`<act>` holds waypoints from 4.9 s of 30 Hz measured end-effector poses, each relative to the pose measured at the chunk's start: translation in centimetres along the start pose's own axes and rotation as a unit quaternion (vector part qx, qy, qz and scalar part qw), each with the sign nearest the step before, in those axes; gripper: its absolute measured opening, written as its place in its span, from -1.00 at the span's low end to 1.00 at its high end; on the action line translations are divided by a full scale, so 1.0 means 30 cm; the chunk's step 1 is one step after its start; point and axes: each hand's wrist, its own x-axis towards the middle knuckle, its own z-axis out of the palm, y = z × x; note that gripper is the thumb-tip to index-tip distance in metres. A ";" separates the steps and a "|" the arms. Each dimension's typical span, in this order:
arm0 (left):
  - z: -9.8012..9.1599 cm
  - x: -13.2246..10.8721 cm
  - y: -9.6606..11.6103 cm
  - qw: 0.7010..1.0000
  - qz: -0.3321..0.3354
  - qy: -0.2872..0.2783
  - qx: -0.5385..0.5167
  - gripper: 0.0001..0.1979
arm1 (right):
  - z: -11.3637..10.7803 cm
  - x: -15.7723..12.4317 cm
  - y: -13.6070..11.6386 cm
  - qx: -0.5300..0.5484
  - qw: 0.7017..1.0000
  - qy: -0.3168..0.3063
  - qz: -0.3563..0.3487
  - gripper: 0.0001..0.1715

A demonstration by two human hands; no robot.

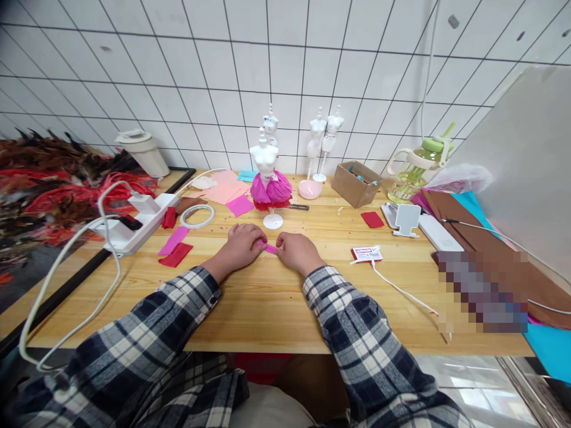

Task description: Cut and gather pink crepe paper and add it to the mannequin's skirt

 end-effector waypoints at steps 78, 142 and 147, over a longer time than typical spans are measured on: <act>-0.027 -0.020 -0.006 0.740 -0.205 0.177 -0.616 -0.67 | 0.029 -0.089 -0.125 -0.044 0.994 0.093 0.040 -0.72; -0.052 -0.062 0.094 0.666 -0.269 0.111 -0.687 -0.68 | 0.108 -0.087 -0.130 0.430 0.899 -0.069 -0.038 -0.69; -0.053 -0.057 0.084 0.670 -0.267 0.112 -0.684 -0.68 | 0.113 -0.086 -0.124 0.418 0.905 -0.069 -0.041 -0.70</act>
